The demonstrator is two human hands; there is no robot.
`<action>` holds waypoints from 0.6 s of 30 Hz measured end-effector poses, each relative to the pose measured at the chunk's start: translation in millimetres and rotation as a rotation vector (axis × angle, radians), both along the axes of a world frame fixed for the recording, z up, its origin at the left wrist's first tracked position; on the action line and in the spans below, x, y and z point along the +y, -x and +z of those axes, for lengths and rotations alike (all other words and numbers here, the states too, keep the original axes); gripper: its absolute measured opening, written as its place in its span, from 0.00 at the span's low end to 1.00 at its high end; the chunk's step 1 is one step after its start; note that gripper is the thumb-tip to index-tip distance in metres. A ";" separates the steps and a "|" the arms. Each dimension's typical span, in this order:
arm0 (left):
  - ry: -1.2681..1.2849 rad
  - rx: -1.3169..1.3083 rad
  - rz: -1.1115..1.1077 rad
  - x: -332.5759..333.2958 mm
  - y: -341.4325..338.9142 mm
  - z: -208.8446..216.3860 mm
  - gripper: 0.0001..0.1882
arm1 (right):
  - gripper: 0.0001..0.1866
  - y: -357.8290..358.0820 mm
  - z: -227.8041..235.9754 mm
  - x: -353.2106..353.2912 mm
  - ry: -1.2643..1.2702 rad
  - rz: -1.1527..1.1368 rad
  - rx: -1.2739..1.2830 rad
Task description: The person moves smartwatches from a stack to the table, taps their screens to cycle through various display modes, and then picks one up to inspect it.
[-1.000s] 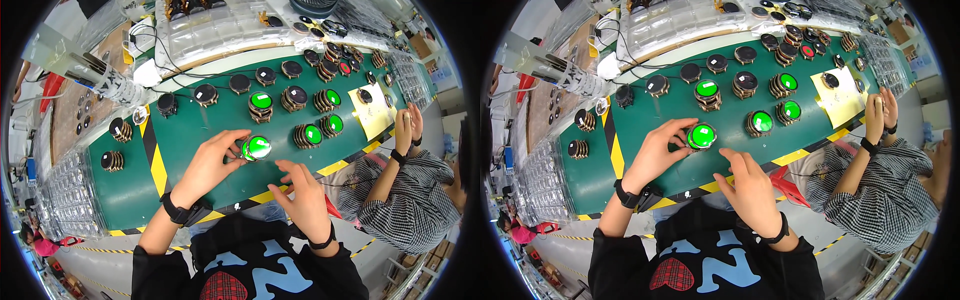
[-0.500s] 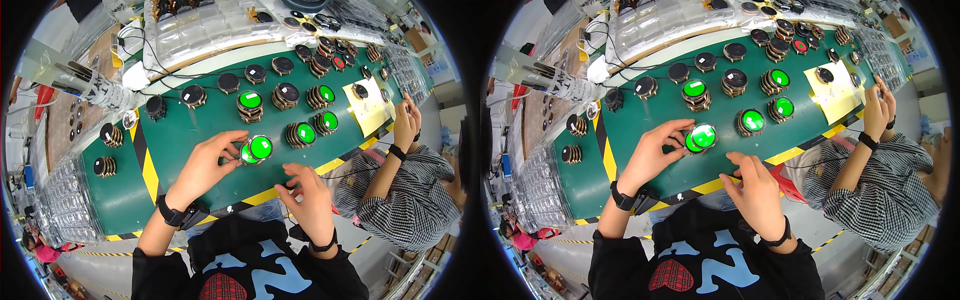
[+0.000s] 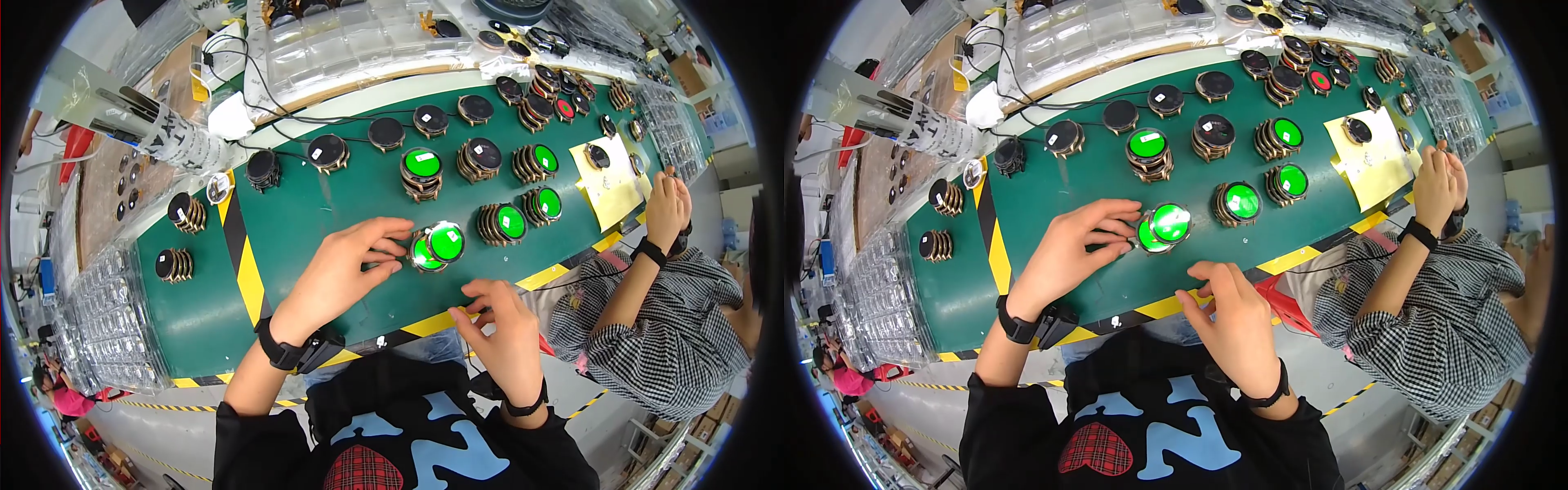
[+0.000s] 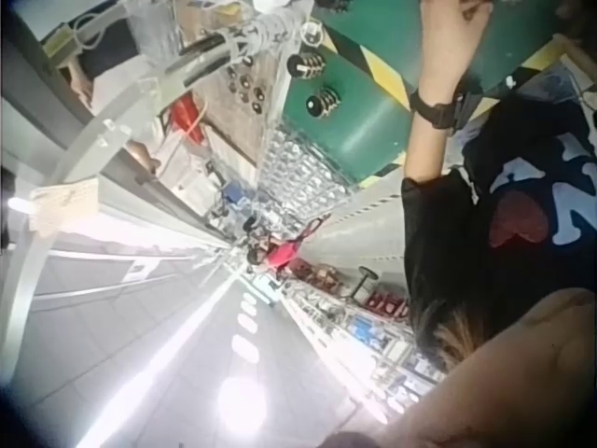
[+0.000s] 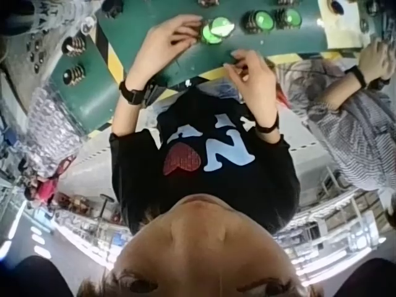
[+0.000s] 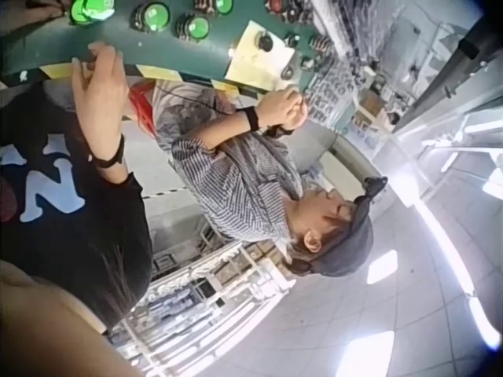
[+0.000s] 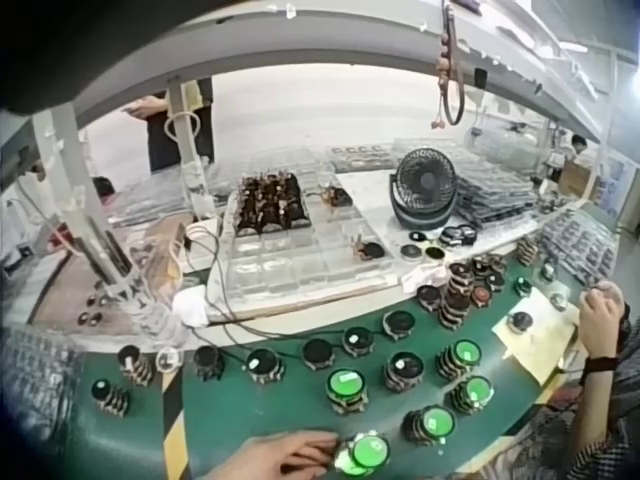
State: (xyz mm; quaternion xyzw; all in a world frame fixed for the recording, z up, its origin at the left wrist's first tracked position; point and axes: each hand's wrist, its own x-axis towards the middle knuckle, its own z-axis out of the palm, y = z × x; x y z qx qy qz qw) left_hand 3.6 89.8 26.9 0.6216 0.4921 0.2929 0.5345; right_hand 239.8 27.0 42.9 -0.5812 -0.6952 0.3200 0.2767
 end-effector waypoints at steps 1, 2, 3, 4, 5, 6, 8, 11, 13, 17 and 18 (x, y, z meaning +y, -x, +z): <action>-0.010 0.008 -0.002 -1.0 2.6 0.8 0.27 | 0.17 -0.2 0.1 -0.8 0.020 0.016 0.005; -0.011 0.010 0.002 -1.6 6.3 3.3 0.27 | 0.16 -0.2 0.1 -1.7 0.041 0.033 0.010; -0.044 0.082 0.012 -1.6 10.9 8.4 0.27 | 0.16 -0.4 0.8 -2.8 0.061 0.046 0.013; -0.077 0.154 0.023 -1.8 16.1 14.2 0.26 | 0.16 0.0 0.5 -4.2 0.060 0.048 0.013; -0.110 0.224 0.030 -1.2 19.9 18.6 0.26 | 0.15 0.1 -1.4 -6.0 0.064 0.069 0.014; -0.111 0.223 0.028 0.7 23.6 22.4 0.26 | 0.15 0.5 -3.7 -7.7 0.067 0.090 0.016; -0.206 0.349 0.063 7.3 33.0 31.2 0.26 | 0.14 3.2 -7.4 -9.9 0.070 0.115 0.022; -0.270 0.421 0.099 15.0 45.0 39.6 0.25 | 0.13 9.0 -10.6 -11.5 0.057 0.158 0.056; -0.302 0.428 0.131 18.6 49.5 42.1 0.26 | 0.13 8.6 -8.6 -10.0 0.060 0.148 0.049; -0.270 0.438 0.156 21.2 53.5 41.9 0.26 | 0.12 6.8 -6.8 -8.4 0.067 0.120 0.021; -0.269 0.445 0.159 21.5 52.7 43.3 0.26 | 0.12 5.4 -8.0 -7.8 0.067 0.119 0.021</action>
